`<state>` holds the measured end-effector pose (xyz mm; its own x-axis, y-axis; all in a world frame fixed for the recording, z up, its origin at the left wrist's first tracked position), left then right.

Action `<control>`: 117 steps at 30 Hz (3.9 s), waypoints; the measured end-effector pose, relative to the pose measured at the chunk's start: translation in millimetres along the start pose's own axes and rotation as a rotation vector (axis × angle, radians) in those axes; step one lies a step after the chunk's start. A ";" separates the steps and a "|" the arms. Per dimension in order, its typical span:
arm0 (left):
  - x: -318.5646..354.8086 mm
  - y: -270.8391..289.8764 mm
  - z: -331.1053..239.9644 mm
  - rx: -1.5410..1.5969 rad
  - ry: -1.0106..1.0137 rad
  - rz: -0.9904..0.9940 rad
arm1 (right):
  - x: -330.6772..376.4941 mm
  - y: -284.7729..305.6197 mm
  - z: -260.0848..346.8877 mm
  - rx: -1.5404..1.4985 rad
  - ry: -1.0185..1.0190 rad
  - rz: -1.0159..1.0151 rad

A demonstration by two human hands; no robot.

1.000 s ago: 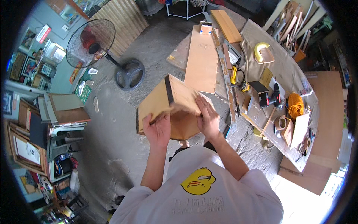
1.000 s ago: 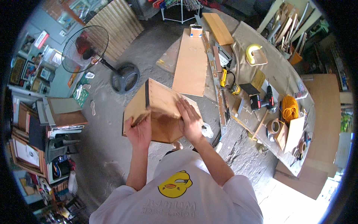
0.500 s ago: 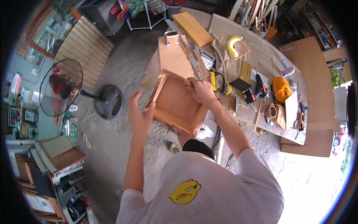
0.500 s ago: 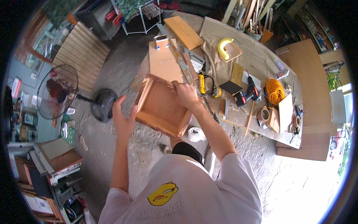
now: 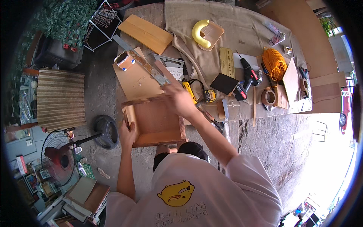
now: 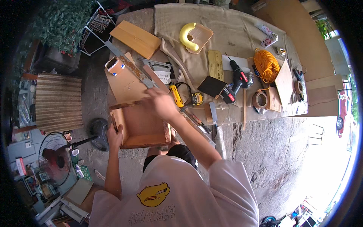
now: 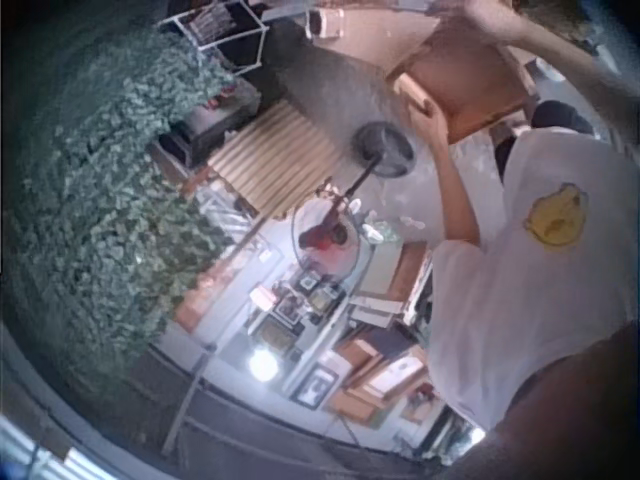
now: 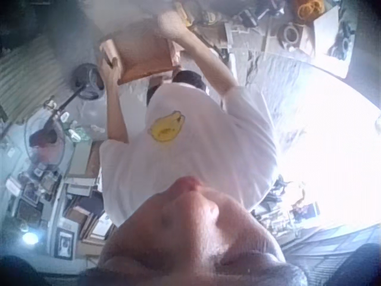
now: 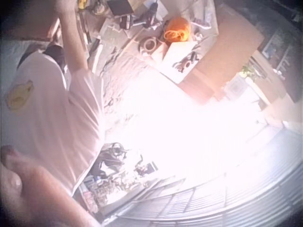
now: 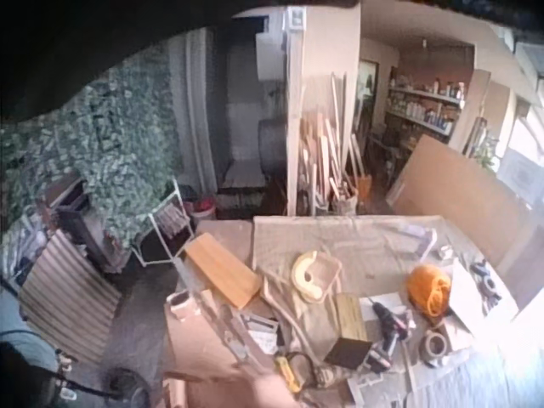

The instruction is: The person assembles a small wooden box by hand, aligning and fitting the side panels and base together. They repeatedly open and close the box to check fit, then use a hammer to tap the joints into place. The person handles the wooden box and a hammer throughout the clip.

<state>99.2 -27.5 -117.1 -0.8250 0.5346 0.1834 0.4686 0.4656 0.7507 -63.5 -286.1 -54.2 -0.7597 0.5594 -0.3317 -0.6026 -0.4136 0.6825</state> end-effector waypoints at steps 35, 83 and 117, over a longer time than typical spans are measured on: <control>-49.7 10.1 48.7 0.585 -0.328 0.254 | 110.3 40.3 -68.4 0.325 -0.654 -0.331; 13.9 48.9 31.5 0.727 -0.139 0.343 | 5.0 19.9 237.8 0.101 0.116 0.038; 2.8 58.0 10.1 0.744 0.000 0.324 | 64.2 -5.8 108.6 -0.028 -0.691 -0.346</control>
<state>127.2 8.2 -79.4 -0.6123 0.7231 0.3196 0.7715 0.6348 0.0420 -82.2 -169.7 -8.7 -0.2072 0.9777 -0.0352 -0.7907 -0.1462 0.5944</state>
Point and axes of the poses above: each hand's wrist, its own x-axis away from the middle knuckle, its own y-axis out of the back of the hand, z = x × y, the point moved 6 cm from there along -x, towards the middle knuckle, and after that the axes turned 11 degrees about x, right-handed, at the moved point
